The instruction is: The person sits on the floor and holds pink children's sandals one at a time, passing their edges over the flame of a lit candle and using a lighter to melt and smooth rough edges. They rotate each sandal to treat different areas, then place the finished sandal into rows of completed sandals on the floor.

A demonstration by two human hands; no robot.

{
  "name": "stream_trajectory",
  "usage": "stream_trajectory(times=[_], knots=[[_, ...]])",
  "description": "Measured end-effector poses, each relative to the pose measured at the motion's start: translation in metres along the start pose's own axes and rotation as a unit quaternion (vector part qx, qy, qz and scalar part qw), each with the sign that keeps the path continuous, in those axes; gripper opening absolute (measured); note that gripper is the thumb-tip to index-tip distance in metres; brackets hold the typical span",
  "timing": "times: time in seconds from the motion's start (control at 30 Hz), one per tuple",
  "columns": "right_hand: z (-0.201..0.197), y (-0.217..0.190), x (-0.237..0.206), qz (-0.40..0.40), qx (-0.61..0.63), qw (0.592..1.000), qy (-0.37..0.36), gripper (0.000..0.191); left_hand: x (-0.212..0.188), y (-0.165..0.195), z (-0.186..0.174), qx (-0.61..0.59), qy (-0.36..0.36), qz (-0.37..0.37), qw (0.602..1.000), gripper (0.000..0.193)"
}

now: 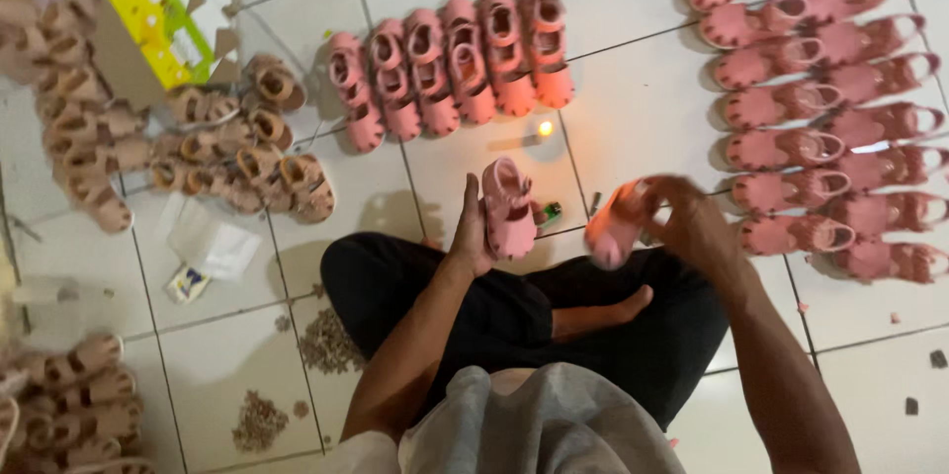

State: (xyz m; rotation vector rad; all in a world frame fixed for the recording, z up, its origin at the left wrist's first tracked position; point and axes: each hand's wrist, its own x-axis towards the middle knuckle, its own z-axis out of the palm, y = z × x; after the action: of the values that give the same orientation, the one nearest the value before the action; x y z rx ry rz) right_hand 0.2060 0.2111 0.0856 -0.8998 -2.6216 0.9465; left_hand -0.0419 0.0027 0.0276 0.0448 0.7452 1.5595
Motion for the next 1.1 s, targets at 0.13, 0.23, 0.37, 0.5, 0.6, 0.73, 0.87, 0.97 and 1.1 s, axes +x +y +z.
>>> stream_trajectory(times=[0.13,0.23,0.37,0.5,0.6,0.73,0.87,0.97,1.1], knots=[[0.037,0.057,0.047,-0.077,-0.109,0.989,0.054,0.024,-0.015,0.019,-0.007,-0.018,-0.032,0.010,0.999,0.079],[0.049,0.071,0.061,-0.064,-0.123,0.989,0.049,0.015,-0.028,0.023,-0.004,-0.062,-0.062,-0.015,0.996,0.080],[0.056,0.045,0.050,-0.115,-0.164,0.968,0.154,0.024,-0.042,0.024,0.002,-0.096,-0.096,0.019,0.991,0.073],[0.091,-0.021,-0.002,0.231,0.194,0.953,-0.016,0.035,-0.044,0.015,0.015,-0.068,-0.086,0.062,0.992,0.079],[0.119,-0.070,-0.047,0.227,0.508,0.819,-0.143,0.054,-0.037,-0.003,0.027,-0.035,-0.059,0.041,0.997,0.074],[0.136,-0.105,-0.073,0.238,0.691,0.682,-0.025,0.056,-0.030,-0.027,0.029,0.044,-0.028,0.049,0.997,0.067],[0.133,-0.109,-0.084,0.243,0.711,0.659,0.031,0.052,-0.025,-0.048,0.016,0.131,-0.051,0.058,0.988,0.067],[0.128,-0.103,-0.079,0.189,0.704,0.681,0.071,0.052,0.000,-0.063,0.007,0.232,0.083,-0.046,0.968,0.061],[0.101,-0.083,-0.041,0.248,0.434,0.856,0.133,0.057,0.037,-0.060,-0.017,0.386,0.103,0.147,0.905,0.064]])
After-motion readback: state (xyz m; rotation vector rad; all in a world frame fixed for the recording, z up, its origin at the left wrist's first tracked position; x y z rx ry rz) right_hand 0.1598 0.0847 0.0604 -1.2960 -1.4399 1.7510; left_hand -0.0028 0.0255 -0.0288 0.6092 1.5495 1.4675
